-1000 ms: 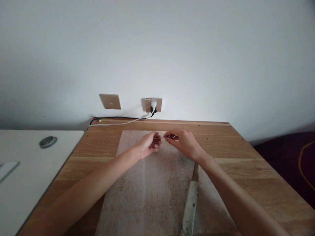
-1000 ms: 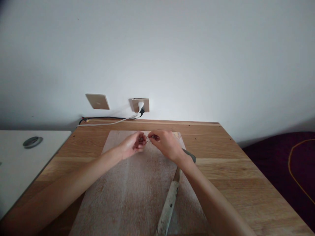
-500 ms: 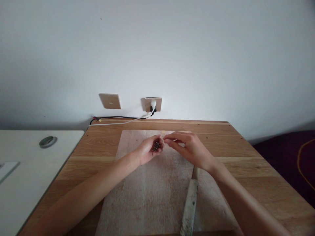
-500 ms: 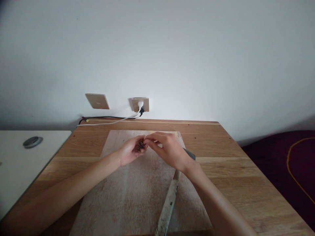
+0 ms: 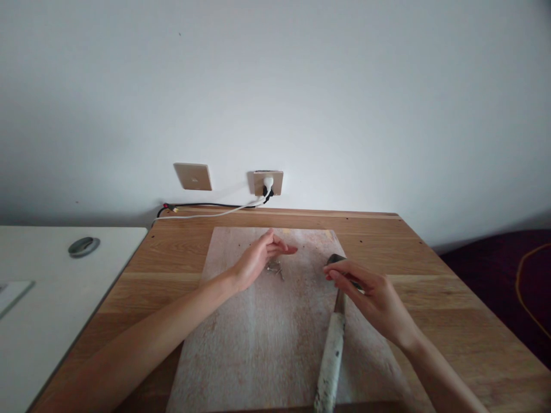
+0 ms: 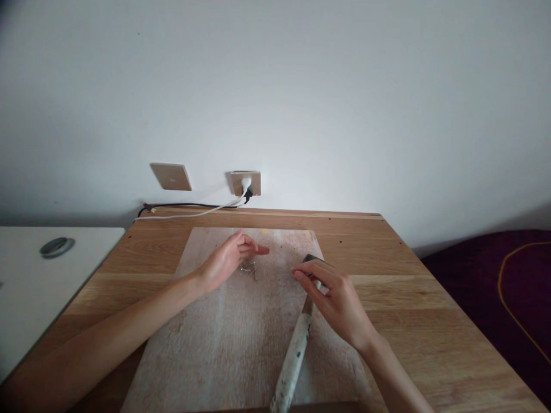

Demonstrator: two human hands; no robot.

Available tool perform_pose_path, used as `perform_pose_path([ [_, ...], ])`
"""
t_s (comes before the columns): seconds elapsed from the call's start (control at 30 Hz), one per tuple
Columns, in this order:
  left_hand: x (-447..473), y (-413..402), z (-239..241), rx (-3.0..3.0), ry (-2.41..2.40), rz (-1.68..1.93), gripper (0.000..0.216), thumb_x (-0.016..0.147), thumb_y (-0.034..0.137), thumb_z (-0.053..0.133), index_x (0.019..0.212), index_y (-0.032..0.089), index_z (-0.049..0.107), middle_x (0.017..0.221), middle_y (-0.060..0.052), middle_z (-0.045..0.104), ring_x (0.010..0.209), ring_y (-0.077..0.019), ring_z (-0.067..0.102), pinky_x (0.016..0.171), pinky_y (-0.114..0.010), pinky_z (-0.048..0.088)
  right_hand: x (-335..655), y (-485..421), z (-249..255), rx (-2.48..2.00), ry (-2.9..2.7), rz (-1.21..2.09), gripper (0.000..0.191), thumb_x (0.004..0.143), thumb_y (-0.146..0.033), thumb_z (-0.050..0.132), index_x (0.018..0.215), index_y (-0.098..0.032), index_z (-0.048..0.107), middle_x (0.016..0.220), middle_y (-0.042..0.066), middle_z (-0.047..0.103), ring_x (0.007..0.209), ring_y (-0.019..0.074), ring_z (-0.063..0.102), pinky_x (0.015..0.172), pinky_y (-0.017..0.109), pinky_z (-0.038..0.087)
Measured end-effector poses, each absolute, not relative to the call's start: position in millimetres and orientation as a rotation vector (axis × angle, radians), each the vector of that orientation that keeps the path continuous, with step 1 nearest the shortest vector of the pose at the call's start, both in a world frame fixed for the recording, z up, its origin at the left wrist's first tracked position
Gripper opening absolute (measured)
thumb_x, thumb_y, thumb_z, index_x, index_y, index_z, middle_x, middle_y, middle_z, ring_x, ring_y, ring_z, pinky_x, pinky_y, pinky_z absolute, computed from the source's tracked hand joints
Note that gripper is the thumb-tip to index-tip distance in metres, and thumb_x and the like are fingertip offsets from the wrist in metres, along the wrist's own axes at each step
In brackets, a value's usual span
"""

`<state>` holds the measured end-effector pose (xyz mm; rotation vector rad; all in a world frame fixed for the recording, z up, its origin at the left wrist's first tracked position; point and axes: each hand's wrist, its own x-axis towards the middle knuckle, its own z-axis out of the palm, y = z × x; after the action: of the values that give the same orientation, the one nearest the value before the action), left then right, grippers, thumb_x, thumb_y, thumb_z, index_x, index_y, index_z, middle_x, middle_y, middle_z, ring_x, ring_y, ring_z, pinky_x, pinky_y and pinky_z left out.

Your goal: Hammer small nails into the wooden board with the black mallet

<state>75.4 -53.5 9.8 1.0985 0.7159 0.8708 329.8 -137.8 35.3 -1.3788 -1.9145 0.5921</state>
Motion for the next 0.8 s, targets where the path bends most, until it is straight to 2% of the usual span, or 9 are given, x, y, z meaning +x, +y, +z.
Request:
perform_pose_path([
  [0.1, 56.9, -63.0, 18.3, 1.391, 0.758, 0.901, 0.06, 0.103, 0.071, 0.034, 0.098, 0.02, 0.067, 0.117, -0.014, 0.076, 0.125, -0.0286, 0.065, 0.115, -0.046, 0.041, 335.7, -155.4, 29.9, -1.422, -1.847, 0.486, 0.019, 0.101, -0.037, 0.062, 0.102, -0.026, 0.078, 0.101, 0.005, 0.079, 0.093, 0.0215, 0.075, 0.08, 0.029, 0.059],
  [0.17, 36.9, -74.4, 22.2, 1.676, 0.872, 0.862, 0.051, 0.106, 0.061, 0.036, 0.105, 0.022, 0.068, 0.123, -0.012, 0.074, 0.127, -0.0278, 0.063, 0.116, -0.046, 0.042, 343.5, -170.3, 23.5, -1.494, -1.776, 0.38, 0.02, 0.1, -0.039, 0.062, 0.103, -0.027, 0.077, 0.103, 0.006, 0.079, 0.092, 0.0232, 0.075, 0.08, 0.032, 0.061],
  [0.27, -4.8, -99.5, 19.1, 2.098, 1.09, 0.796, 0.026, 0.102, 0.045, 0.054, 0.106, 0.024, 0.068, 0.129, -0.01, 0.07, 0.126, -0.027, 0.063, 0.114, -0.046, 0.046, 362.8, -196.3, 6.2, -1.681, -1.671, 0.246, 0.024, 0.099, -0.045, 0.06, 0.104, -0.028, 0.076, 0.103, 0.008, 0.077, 0.085, 0.0248, 0.074, 0.064, 0.033, 0.061],
  [0.3, -20.8, -109.9, 15.1, 2.203, 1.185, 0.795, 0.023, 0.101, 0.042, 0.055, 0.106, 0.024, 0.068, 0.129, -0.01, 0.07, 0.127, -0.0275, 0.062, 0.115, -0.048, 0.046, 370.3, -205.0, -1.5, -1.747, -1.663, 0.201, 0.025, 0.098, -0.047, 0.06, 0.105, -0.029, 0.075, 0.104, 0.009, 0.077, 0.084, 0.0259, 0.074, 0.059, 0.033, 0.06],
  [0.33, -36.9, -121.2, 9.9, 2.277, 1.298, 0.783, 0.023, 0.101, 0.042, 0.055, 0.106, 0.025, 0.069, 0.13, -0.01, 0.069, 0.127, -0.0284, 0.063, 0.114, -0.049, 0.047, 377.5, -213.3, -9.5, -1.788, -1.67, 0.138, 0.028, 0.097, -0.049, 0.059, 0.106, -0.029, 0.076, 0.105, 0.009, 0.077, 0.086, 0.0276, 0.074, 0.058, 0.035, 0.06],
  [0.4, -66.3, -146.5, -2.5, 2.331, 1.548, 0.783, 0.027, 0.099, 0.046, 0.056, 0.111, 0.026, 0.069, 0.134, -0.01, 0.068, 0.127, -0.0322, 0.064, 0.114, -0.054, 0.048, 388.8, -227.8, -25.1, -1.825, -1.716, 0.052, 0.032, 0.095, -0.052, 0.058, 0.11, -0.029, 0.076, 0.107, 0.009, 0.078, 0.094, 0.0311, 0.074, 0.068, 0.041, 0.064],
  [0.5, -91.7, -188.1, -18.3, 2.32, 1.715, 0.76, 0.034, 0.098, 0.049, 0.057, 0.127, 0.032, 0.066, 0.143, -0.007, 0.065, 0.131, -0.0345, 0.063, 0.111, -0.054, 0.053, 393.2, -241.3, -40.8, -1.825, -1.769, 0.036, 0.032, 0.097, -0.05, 0.056, 0.11, -0.028, 0.075, 0.106, 0.008, 0.08, 0.097, 0.0315, 0.077, 0.08, 0.046, 0.065],
  [0.7, -68.0, -245.4, -21.8, 2.185, 1.705, 0.914, 0.037, 0.098, 0.04, 0.056, 0.134, 0.039, 0.062, 0.159, -0.002, 0.053, 0.139, -0.0331, 0.059, 0.108, -0.051, 0.058, 373.6, -241.9, -38.7, -1.862, -1.756, 0.05, 0.034, 0.095, -0.05, 0.057, 0.109, -0.027, 0.078, 0.096, 0.007, 0.081, 0.082, 0.0298, 0.08, 0.068, 0.042, 0.067],
  [0.8, -62.3, -249.4, -16.7, 2.055, 1.747, 0.986, 0.034, 0.098, 0.041, 0.056, 0.132, 0.037, 0.063, 0.157, -0.003, 0.056, 0.14, -0.0326, 0.058, 0.11, -0.051, 0.057, 362.1, -238.2, -34.1, -1.842, -1.749, 0.076, 0.032, 0.094, -0.049, 0.058, 0.108, -0.028, 0.078, 0.097, 0.007, 0.082, 0.082, 0.0292, 0.081, 0.069, 0.041, 0.068],
])
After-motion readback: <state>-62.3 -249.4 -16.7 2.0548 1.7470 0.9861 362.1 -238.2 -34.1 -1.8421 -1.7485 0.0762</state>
